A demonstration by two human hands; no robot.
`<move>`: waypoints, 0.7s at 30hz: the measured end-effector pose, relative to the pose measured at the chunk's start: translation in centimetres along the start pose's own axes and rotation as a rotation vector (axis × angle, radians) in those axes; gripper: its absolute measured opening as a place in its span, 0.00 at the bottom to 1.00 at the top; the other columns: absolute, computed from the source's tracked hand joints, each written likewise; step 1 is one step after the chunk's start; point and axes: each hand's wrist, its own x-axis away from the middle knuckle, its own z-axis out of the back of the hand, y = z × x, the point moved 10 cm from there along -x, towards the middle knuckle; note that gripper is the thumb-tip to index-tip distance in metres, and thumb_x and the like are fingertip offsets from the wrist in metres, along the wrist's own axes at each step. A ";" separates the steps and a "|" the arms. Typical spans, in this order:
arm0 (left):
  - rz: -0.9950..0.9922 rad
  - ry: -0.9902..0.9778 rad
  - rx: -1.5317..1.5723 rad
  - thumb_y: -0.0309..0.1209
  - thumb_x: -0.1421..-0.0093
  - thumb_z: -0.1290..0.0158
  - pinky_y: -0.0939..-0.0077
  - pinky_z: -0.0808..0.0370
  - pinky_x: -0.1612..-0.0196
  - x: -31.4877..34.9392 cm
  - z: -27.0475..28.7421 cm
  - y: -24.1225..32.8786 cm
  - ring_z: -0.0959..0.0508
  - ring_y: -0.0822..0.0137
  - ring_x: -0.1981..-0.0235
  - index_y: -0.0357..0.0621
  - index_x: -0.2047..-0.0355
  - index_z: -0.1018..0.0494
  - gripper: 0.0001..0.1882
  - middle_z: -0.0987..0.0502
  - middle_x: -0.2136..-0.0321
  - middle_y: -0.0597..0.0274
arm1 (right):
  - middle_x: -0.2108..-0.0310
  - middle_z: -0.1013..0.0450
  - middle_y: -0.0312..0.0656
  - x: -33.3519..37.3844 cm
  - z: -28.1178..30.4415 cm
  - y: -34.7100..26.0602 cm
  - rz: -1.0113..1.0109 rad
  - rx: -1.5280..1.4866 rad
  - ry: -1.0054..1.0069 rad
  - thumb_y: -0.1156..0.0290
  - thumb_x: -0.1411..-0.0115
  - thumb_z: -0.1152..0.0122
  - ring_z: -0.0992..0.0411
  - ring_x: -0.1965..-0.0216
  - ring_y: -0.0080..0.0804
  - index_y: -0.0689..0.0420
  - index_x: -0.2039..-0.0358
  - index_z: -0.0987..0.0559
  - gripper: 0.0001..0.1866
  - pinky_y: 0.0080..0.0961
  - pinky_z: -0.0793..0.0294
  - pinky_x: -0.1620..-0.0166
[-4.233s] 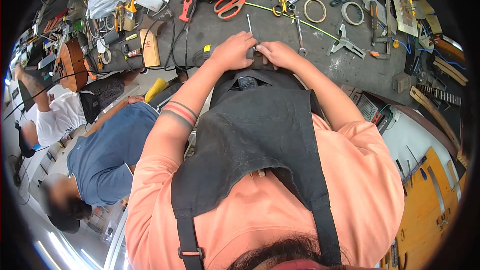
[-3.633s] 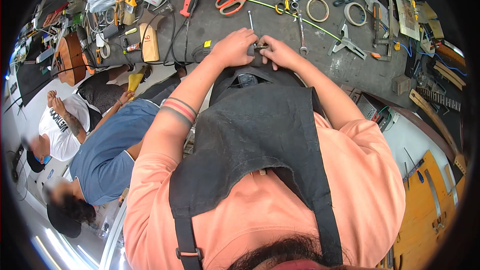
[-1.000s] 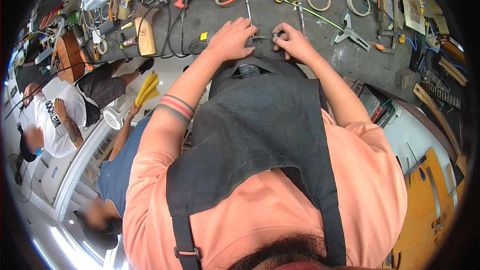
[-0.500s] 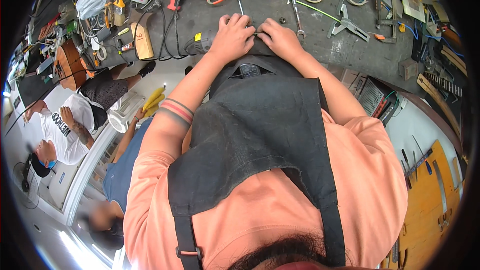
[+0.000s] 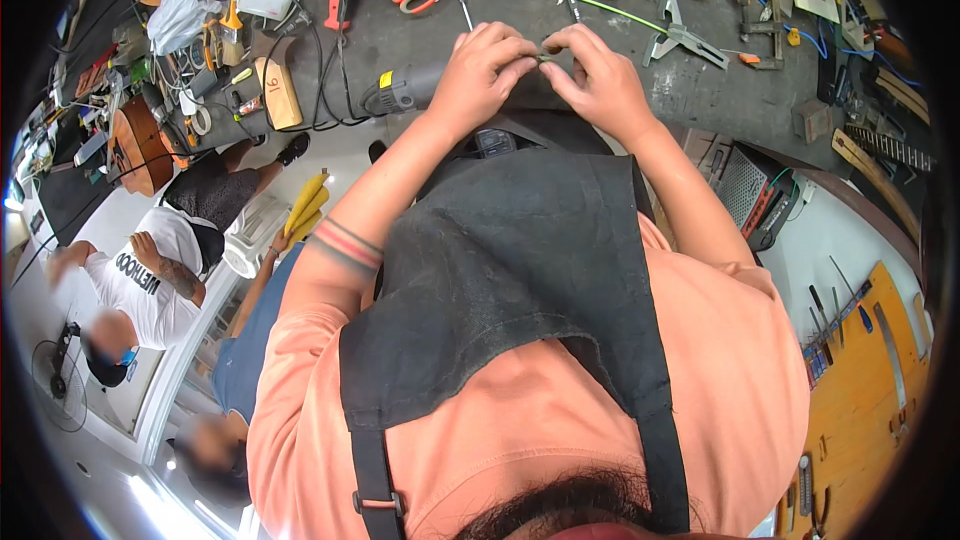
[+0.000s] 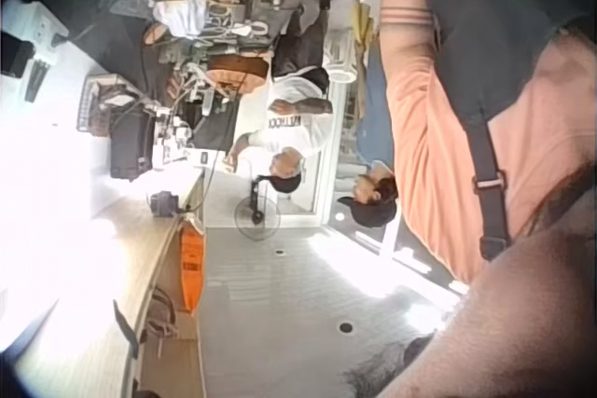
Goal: The person works at a cluttered workbench in a workshop, handling small mechanical components and tools. They pick up a small metal part and a screwdriver, then proceed to manipulate and assemble the parts on the table. The person uses a screwdriver to tighten or adjust a screw on the component while another person works nearby.
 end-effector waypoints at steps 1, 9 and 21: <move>0.013 0.021 0.123 0.27 0.33 0.34 0.59 0.25 0.43 -0.2 0.7 0.9 0.18 0.58 0.52 0.45 0.57 0.14 0.06 0.17 0.60 0.65 | 0.56 0.19 0.35 0.1 1.1 -1.2 -0.032 -0.053 0.004 0.67 0.33 0.27 0.20 0.68 0.37 0.53 0.53 0.16 0.10 0.37 0.20 0.63; 0.180 0.108 0.626 0.17 0.31 0.37 0.72 0.18 0.51 1.7 6.5 8.0 0.15 0.69 0.57 0.33 0.54 0.14 0.07 0.13 0.59 0.61 | 0.55 0.20 0.41 0.8 5.9 -11.6 0.381 -0.276 0.075 0.78 0.39 0.24 0.21 0.67 0.28 0.54 0.53 0.15 0.14 0.29 0.21 0.63; 0.087 0.456 0.624 0.15 0.34 0.35 0.73 0.17 0.52 12.7 12.6 14.5 0.14 0.70 0.57 0.34 0.56 0.14 0.08 0.13 0.59 0.60 | 0.56 0.21 0.39 5.1 3.2 -22.7 0.588 -0.313 -0.138 0.78 0.40 0.21 0.26 0.73 0.24 0.55 0.54 0.18 0.17 0.25 0.26 0.69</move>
